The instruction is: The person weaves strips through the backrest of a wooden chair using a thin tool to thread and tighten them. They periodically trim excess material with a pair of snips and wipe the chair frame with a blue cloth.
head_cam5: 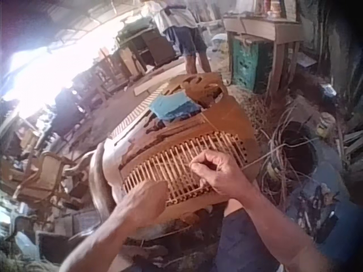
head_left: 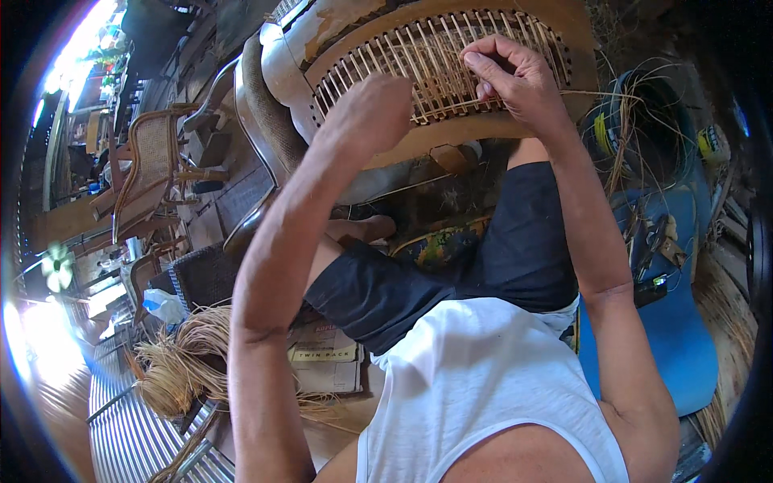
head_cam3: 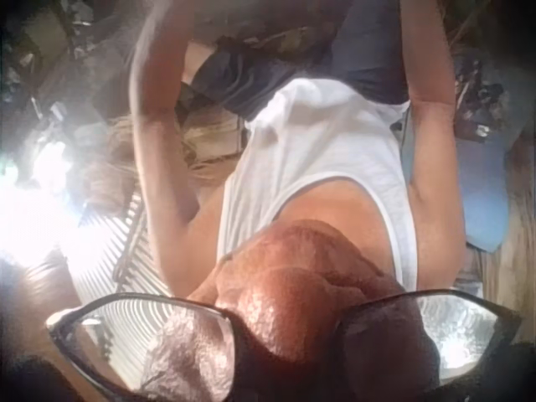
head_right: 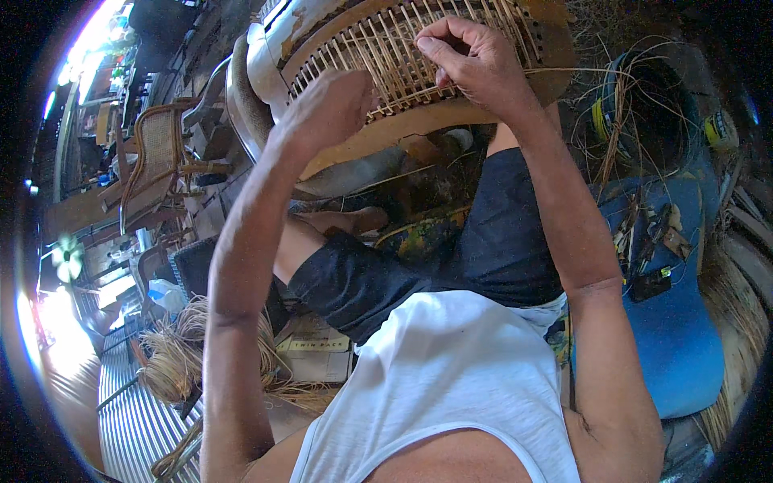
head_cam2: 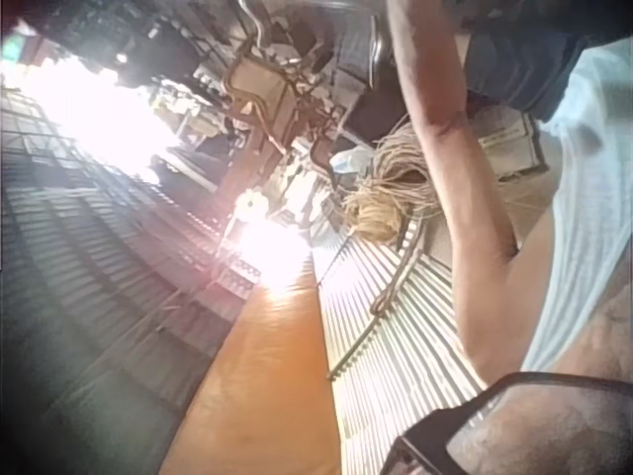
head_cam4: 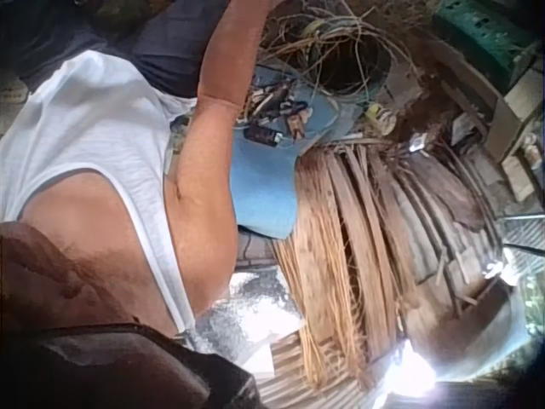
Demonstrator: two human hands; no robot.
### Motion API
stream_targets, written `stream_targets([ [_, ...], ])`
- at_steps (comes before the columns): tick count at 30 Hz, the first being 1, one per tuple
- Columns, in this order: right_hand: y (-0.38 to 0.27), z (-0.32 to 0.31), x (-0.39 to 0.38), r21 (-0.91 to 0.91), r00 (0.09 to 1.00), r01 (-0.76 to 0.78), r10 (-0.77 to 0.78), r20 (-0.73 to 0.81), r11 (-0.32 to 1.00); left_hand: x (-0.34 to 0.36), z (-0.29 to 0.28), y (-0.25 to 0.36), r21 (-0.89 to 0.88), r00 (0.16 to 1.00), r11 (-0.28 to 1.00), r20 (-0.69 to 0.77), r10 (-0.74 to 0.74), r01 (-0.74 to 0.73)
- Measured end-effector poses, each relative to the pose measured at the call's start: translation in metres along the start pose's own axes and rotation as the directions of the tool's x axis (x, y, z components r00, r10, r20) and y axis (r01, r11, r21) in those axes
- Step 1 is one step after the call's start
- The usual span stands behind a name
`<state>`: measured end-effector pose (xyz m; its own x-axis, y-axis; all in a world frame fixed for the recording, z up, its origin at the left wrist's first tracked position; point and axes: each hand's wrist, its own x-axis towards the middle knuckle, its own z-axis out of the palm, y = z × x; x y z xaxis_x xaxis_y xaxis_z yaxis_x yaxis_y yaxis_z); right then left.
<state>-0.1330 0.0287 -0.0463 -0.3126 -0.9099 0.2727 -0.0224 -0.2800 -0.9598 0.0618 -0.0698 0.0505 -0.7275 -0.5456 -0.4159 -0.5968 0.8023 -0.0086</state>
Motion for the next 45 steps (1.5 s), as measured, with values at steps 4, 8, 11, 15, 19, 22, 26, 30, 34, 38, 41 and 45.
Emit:
stream_targets([
  [4, -0.002, 0.002, 0.001, -0.013, 1.0, 0.0, 0.0, 0.011, 1.0, -0.029, 0.042, 0.009, -0.348, 0.959, 0.933, -0.222, -0.176, 0.09],
  [8, -0.008, 0.005, 0.002, 0.009, 1.0, -0.007, 0.007, 0.014, 1.0, -0.038, 0.075, 0.025, -0.638, 0.825, 0.769, -0.415, -0.384, 0.038],
  [11, -0.014, 0.004, 0.002, -0.073, 0.999, -0.01, 0.012, 0.032, 0.997, -0.035, 0.078, 0.019, -0.534, 0.816, 0.844, -0.512, -0.271, -0.055],
  [15, -0.03, 0.017, -0.007, -0.347, 0.998, 0.022, 0.002, 0.068, 0.937, -0.029, 0.066, -0.012, -0.505, 0.882, 0.859, -0.439, -0.174, -0.082],
  [19, -0.046, 0.02, -0.016, -0.548, 0.994, 0.095, -0.048, 0.1, 0.831, -0.019, 0.053, -0.015, -0.608, 0.919, 0.793, -0.301, -0.254, 0.02],
  [22, -0.049, 0.025, -0.017, -0.603, 0.989, 0.111, -0.031, 0.141, 0.79, -0.021, 0.055, -0.018, -0.663, 0.936, 0.748, -0.273, -0.222, -0.016],
  [26, -0.046, 0.035, -0.018, -0.759, 0.986, 0.108, 0.028, 0.164, 0.642, -0.021, 0.062, -0.02, -0.612, 0.913, 0.783, -0.375, -0.164, -0.111],
  [30, -0.05, 0.04, -0.018, -0.738, 0.99, 0.137, -0.067, 0.124, 0.661, -0.024, 0.067, -0.018, -0.604, 0.894, 0.784, -0.419, -0.161, -0.142],
  [34, -0.049, 0.039, -0.016, -0.68, 0.994, 0.086, -0.016, 0.109, 0.728, -0.024, 0.073, -0.018, -0.637, 0.884, 0.759, -0.424, -0.199, -0.135],
  [38, -0.052, 0.043, -0.016, -0.707, 0.991, 0.123, -0.043, 0.13, 0.697, -0.023, 0.072, -0.021, -0.652, 0.889, 0.741, -0.421, -0.179, -0.159],
  [41, -0.05, 0.048, -0.015, -0.758, 0.995, 0.085, -0.01, 0.103, 0.646, -0.026, 0.072, -0.02, -0.708, 0.888, 0.685, -0.412, -0.205, -0.171],
  [45, -0.041, 0.05, -0.013, -0.788, 0.994, 0.086, -0.002, 0.106, 0.609, -0.027, 0.07, -0.015, -0.619, 0.878, 0.776, -0.433, -0.204, -0.125],
])
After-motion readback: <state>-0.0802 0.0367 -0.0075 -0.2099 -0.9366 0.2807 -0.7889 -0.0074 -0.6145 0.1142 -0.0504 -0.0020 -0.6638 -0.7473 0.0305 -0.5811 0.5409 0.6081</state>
